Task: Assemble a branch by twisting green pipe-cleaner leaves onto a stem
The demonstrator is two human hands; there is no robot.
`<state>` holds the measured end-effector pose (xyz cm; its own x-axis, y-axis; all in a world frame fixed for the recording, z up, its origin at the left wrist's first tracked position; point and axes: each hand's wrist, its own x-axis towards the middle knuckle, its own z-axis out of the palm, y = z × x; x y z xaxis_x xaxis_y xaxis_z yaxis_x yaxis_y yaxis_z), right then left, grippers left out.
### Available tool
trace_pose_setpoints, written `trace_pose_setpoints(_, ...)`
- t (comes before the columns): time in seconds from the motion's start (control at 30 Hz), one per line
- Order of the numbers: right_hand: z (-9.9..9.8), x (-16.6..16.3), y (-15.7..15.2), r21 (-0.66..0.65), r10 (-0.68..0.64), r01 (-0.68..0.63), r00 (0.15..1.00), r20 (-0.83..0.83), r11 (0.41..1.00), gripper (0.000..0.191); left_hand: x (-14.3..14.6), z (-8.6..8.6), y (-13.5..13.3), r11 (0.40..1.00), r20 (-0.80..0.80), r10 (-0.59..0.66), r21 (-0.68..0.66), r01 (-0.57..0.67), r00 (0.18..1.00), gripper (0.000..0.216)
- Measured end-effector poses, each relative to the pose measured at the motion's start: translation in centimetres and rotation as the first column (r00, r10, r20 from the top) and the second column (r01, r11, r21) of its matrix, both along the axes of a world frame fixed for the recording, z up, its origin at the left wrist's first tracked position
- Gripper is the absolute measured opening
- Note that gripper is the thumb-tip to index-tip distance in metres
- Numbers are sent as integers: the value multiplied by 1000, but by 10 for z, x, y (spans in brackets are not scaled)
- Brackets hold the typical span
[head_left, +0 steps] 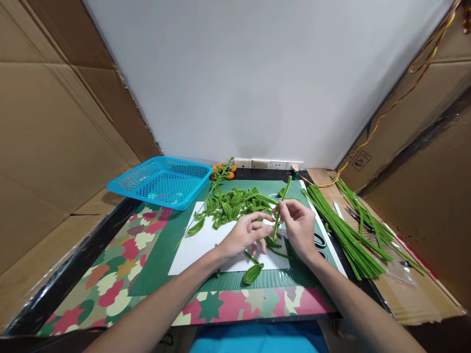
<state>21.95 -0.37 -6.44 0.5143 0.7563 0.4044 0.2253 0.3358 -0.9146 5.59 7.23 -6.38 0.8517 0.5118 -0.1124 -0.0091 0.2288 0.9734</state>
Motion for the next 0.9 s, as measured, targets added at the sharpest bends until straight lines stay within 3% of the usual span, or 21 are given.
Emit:
trace_pose_setpoints(0.1,-2,-2,0,-11,10,-10,1000,-14,1000,25,3,-3,-7,999,-22,-34,-3,34,999,50)
trace_pose_setpoints(0.27,-6,-1,2,13,84,-83,994,-65,996,26,0,-1,0,981,13,187,41,-187,982,37)
trace_pose_setpoints(0.43,-8,2,4,-12,206,-213,958,-198,977,30,-6,1,12,945,81,305,95,-312,949,36)
trace_pose_setpoints(0.63,-7,1,5,-117,391,-442,868,-306,889,37,-5,4,14,864,121,458,170,-473,880,31)
trace_pose_setpoints(0.77,-8,-3,6,-178,493,-561,810,-317,809,41,-5,5,13,848,119,462,230,-477,879,29)
trace_pose_setpoints(0.9,-10,-6,5,-233,531,-582,810,-247,779,41,-5,1,9,827,140,449,307,-470,882,28)
